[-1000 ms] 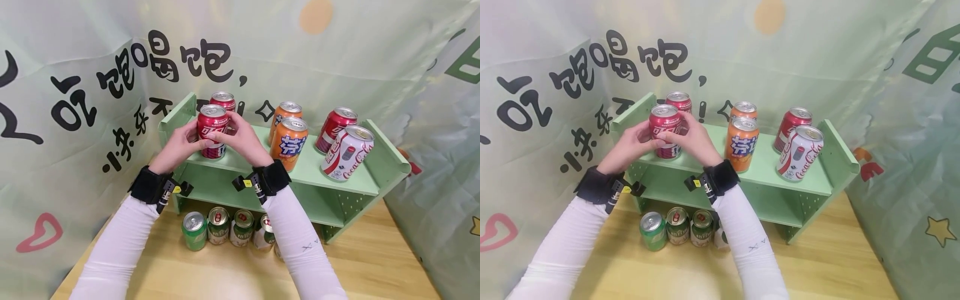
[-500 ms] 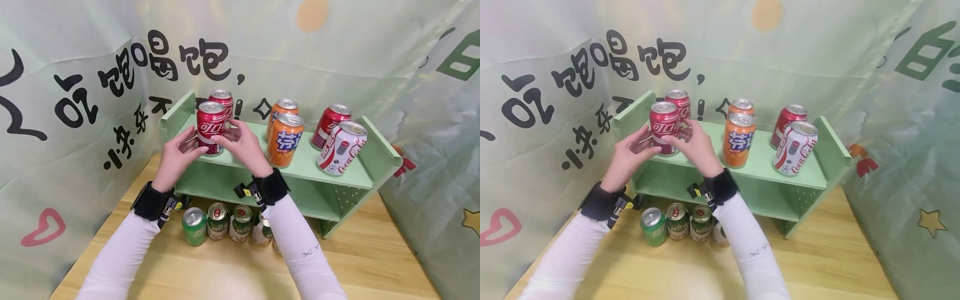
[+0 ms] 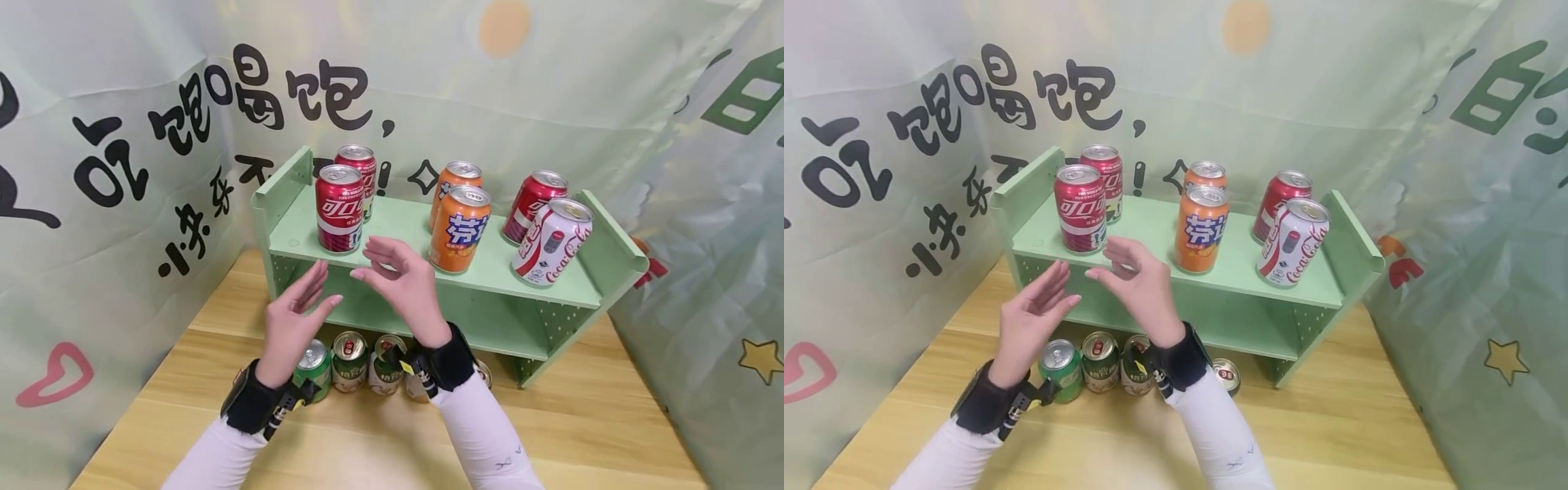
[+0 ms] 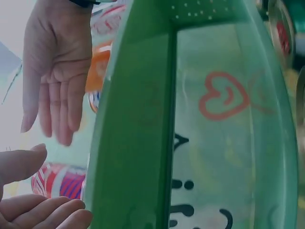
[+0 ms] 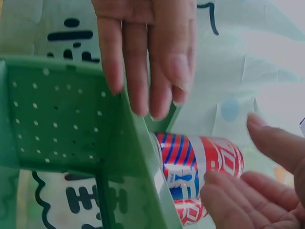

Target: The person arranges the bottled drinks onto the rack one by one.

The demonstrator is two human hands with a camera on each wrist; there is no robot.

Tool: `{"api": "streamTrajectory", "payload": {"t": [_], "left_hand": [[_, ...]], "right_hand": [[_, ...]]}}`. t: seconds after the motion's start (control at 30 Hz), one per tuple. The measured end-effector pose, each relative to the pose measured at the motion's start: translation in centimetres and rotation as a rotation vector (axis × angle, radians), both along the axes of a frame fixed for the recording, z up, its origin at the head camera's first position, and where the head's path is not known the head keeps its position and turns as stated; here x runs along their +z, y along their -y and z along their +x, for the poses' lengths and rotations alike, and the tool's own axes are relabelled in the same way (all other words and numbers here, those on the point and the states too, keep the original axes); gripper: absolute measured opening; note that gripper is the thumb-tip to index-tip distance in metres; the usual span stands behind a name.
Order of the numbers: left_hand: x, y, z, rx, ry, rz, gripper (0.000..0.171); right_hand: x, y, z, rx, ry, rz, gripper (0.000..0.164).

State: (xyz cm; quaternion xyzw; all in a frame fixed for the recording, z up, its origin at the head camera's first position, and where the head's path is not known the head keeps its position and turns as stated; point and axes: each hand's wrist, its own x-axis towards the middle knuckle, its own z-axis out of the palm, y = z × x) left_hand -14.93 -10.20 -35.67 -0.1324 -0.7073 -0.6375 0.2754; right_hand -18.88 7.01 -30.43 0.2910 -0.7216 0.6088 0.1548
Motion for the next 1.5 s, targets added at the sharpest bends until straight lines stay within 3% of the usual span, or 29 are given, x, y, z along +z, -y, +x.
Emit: {"api": "streamTrajectory", "payload": {"t": [0.17,0.4,0.57,1.0,1.13,1.27,1.37,1.5], "left_hand": [[-0.9,-1.1,0.9,-0.036,-0.053,0.008,0.056],[-2.8,-2.8,1.7,-0.096,0.061,-0.003,0.051],[-4.1,-3.9,2.0,-0.144,0.096,0.0,0.05],[-6.3,-7.0,1.3,-0.343,0.194,-0.005,0.053],[-6.6,-8.3,1.4,-0.391,0.206,-0.04,0.053],[-6.9,-9.4,1.3,-0.375,0.203,-0.09,0.053],[-7.0,-10.1,1.3,-0.371,0.197,-0.18,0.054],[-7.3,-11.2,1.3,-0.423,0.182,-0.329,0.056]], "right_hand": [[-1.3,-0.6,1.5,0.06,-0.037,-0.03,0.039],[-4.2,-2.5,2.2,0.056,-0.038,-0.024,0.037],[-6.2,-4.2,2.5,0.01,-0.01,-0.01,0.037],[-9.7,-8.2,3.4,-0.113,0.106,-0.046,0.038],[-10.9,-10.1,3.8,-0.201,0.122,-0.058,0.037],[-11.9,-12.1,4.5,-0.278,0.13,-0.051,0.037],[-12.8,-13.4,5.1,-0.325,0.16,-0.045,0.039],[-13.9,-14.8,6.0,-0.383,0.215,-0.037,0.041]]}}
